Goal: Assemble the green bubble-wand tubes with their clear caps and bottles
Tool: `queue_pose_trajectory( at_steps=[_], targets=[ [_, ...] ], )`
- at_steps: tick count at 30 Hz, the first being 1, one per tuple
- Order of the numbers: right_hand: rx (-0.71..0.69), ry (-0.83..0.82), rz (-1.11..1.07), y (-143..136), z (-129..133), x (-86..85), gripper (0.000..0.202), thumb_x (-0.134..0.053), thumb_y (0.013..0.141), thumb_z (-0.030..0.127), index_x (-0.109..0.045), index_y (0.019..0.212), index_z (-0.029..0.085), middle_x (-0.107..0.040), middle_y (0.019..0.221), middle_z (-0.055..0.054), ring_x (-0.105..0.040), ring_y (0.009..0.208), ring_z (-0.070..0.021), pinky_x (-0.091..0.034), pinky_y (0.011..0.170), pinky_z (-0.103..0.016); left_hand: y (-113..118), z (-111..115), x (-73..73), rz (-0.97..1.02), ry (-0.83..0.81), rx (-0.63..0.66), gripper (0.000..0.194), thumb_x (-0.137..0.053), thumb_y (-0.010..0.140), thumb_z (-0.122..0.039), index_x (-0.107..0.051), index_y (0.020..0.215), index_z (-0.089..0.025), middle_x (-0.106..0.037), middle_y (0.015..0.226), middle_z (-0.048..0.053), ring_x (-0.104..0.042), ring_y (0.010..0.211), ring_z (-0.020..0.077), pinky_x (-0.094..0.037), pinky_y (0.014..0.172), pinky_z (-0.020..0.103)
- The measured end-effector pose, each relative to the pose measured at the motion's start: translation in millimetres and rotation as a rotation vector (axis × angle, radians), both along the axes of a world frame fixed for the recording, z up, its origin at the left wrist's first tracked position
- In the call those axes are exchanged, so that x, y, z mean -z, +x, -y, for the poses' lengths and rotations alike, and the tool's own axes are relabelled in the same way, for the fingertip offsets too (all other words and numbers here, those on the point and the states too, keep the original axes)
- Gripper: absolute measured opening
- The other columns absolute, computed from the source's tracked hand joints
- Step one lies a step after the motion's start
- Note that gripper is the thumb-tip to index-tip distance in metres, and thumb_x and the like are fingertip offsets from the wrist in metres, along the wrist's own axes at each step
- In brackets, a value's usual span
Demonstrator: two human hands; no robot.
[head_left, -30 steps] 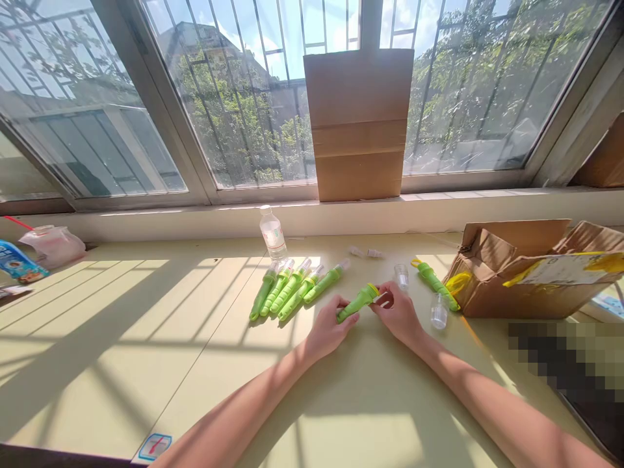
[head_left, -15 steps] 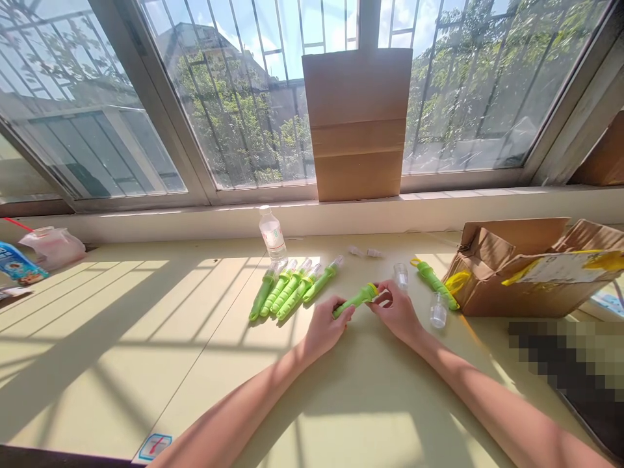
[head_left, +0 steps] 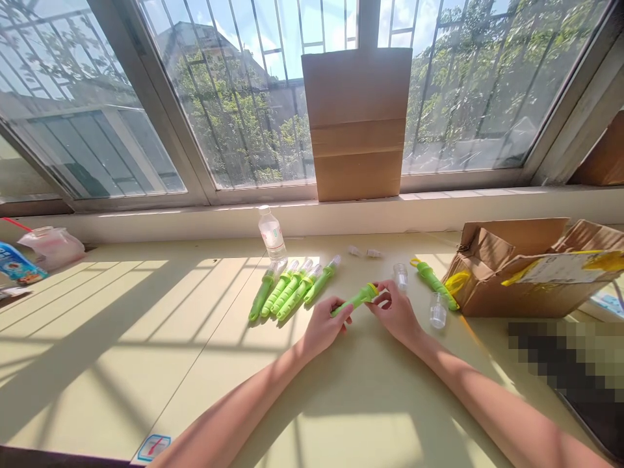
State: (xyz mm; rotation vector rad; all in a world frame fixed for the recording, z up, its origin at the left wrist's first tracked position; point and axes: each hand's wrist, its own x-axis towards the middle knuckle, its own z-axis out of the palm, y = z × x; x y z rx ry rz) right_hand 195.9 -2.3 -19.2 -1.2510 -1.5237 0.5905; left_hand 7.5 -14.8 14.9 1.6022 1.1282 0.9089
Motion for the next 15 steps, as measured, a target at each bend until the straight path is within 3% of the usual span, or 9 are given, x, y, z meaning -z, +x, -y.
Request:
queue_pose_trajectory(
  at_steps=[6, 15],
  targets=[
    [-0.01, 0.009, 0.0, 0.6, 0.9, -0.7, 0.032, -0.064, 0.071, 0.043, -0.04, 0.082, 0.024, -0.064, 0.105, -0.005, -0.063, 0.063, -0.0151, -0.052, 0.051, -0.03, 0.5, 1.7, -5.4, -0.016, -0.067, -0.006, 0.034, -0.054, 0.08, -0.05, -0.059, 0.079, -0.016, -0.065, 0.068, 0.001, -0.047, 0.037, 0.0067, -0.038, 0.038, 0.02],
    [-0.012, 0.021, 0.018, 0.0, 1.7, -1.3, 0.03, -0.064, 0.072, 0.041, -0.041, 0.082, 0.024, -0.064, 0.104, -0.005, -0.063, 0.063, -0.0153, -0.052, 0.052, -0.03, -1.1, 1.4, -8.2, 0.061, -0.191, 0.011, 0.034, -0.058, 0.078, -0.05, -0.056, 0.076, -0.016, -0.064, 0.067, 0.001, -0.043, 0.035, 0.0042, -0.026, 0.034, 0.017]
  ],
)
